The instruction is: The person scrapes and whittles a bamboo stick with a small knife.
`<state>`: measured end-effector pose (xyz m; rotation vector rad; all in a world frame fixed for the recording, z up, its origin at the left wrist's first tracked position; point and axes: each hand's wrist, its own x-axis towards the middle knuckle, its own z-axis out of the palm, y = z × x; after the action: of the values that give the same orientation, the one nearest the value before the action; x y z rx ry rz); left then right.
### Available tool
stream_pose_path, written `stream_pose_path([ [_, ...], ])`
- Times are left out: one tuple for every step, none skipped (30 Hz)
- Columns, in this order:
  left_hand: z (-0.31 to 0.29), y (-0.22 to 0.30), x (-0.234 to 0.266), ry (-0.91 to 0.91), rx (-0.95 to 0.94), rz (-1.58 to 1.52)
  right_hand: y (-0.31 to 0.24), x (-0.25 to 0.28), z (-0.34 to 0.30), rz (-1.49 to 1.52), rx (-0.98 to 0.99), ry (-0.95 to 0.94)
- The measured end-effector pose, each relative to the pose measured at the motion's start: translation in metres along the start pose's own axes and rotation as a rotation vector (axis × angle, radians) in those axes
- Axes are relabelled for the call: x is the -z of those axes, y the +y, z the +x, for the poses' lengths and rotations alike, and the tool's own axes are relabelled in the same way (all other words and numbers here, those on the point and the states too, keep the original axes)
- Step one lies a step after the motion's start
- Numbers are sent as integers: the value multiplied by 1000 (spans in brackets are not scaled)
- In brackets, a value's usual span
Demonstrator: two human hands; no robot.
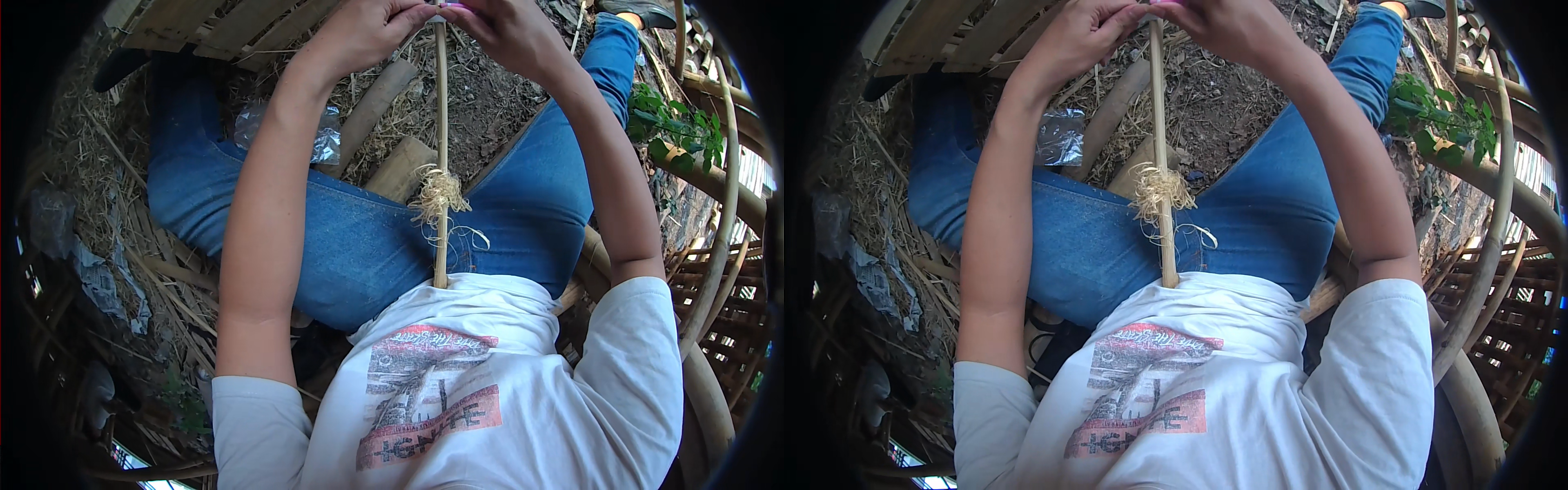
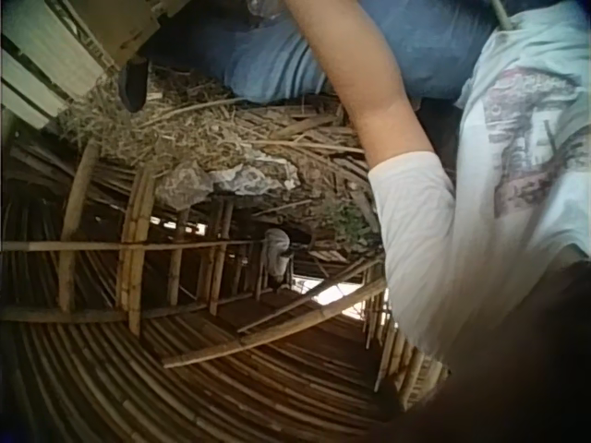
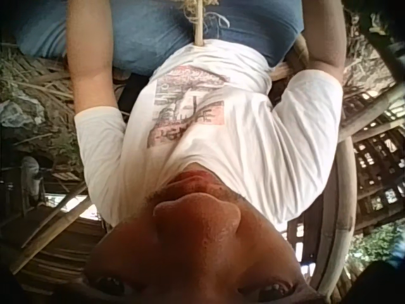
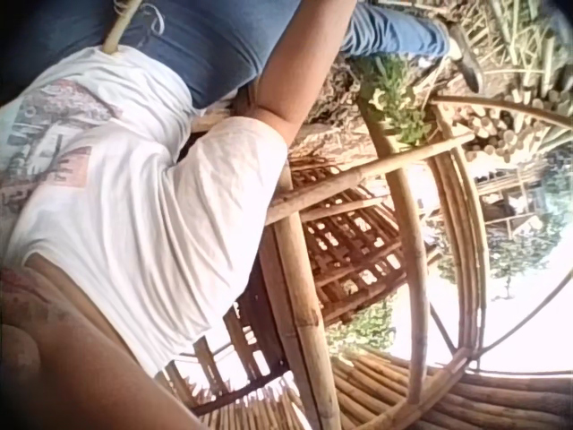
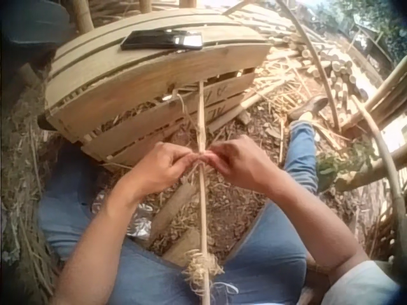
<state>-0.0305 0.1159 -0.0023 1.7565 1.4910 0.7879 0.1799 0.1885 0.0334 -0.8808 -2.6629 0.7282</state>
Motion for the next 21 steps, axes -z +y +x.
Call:
stream_pose_path([
  [-4, 4, -3, 2, 17, -33, -1, 1, -4, -8, 20, 7],
  [-7, 8, -5, 3, 33, -66, -3, 1, -5, -11, 23, 6],
  [-11, 11, -6, 7, 32, -67, -5, 1, -6, -1, 58, 12],
  [-15, 15, -7, 61, -4, -66, -8, 2, -7, 6, 91, 17],
  [-17, 17, -8, 115, -39, -66, -9, 3, -8, 1, 91, 16],
  [-17, 16, -10, 118, -42, -69, -10, 5, -8, 11, 59, -6],
  [-16, 13, -9, 69, -7, -78, -11, 6, -6, 22, 30, -28],
  [-16, 10, -9, 20, 28, -86, -13, 6, -8, 20, 34, -28],
  [-17, 8, -11, 25, 28, -86, -14, 5, -13, -11, 44, -13],
  [-18, 9, -13, 45, 20, -59, -15, 5, -16, -41, 54, 1],
  [-20, 10, -14, 65, 14, -31, -15, 5, -16, -41, 57, 0],
  [-18, 5, -14, 70, -43, -35, -16, 5, -15, -59, 41, -12],
  [-19, 7, -14, 71, -45, -38, -14, 6, -15, -78, 20, -22],
  [-21, 10, -14, 42, -11, -92, -9, 2, -17, -81, 19, -24],
  [-22, 13, -15, 12, 23, -146, -1, -5, -22, -141, 34, -24],
  [-25, 13, -16, 15, 24, -146, 1, -9, -22, -199, 55, -24],
  [-28, 12, -19, 26, 18, -120, 3, -11, -23, -199, 57, -24],
  [-29, 11, -20, 36, 12, -95, 4, -13, -24, -188, 61, -3],
  [-30, 9, -21, 36, 13, -96, 3, -13, -26, -178, 62, 16],
  [-29, 6, -21, 51, -34, -59, 2, -15, -28, -177, 62, 15],
  [-30, 3, -22, 66, -80, -21, 1, -16, -31, -162, 62, 36],
])
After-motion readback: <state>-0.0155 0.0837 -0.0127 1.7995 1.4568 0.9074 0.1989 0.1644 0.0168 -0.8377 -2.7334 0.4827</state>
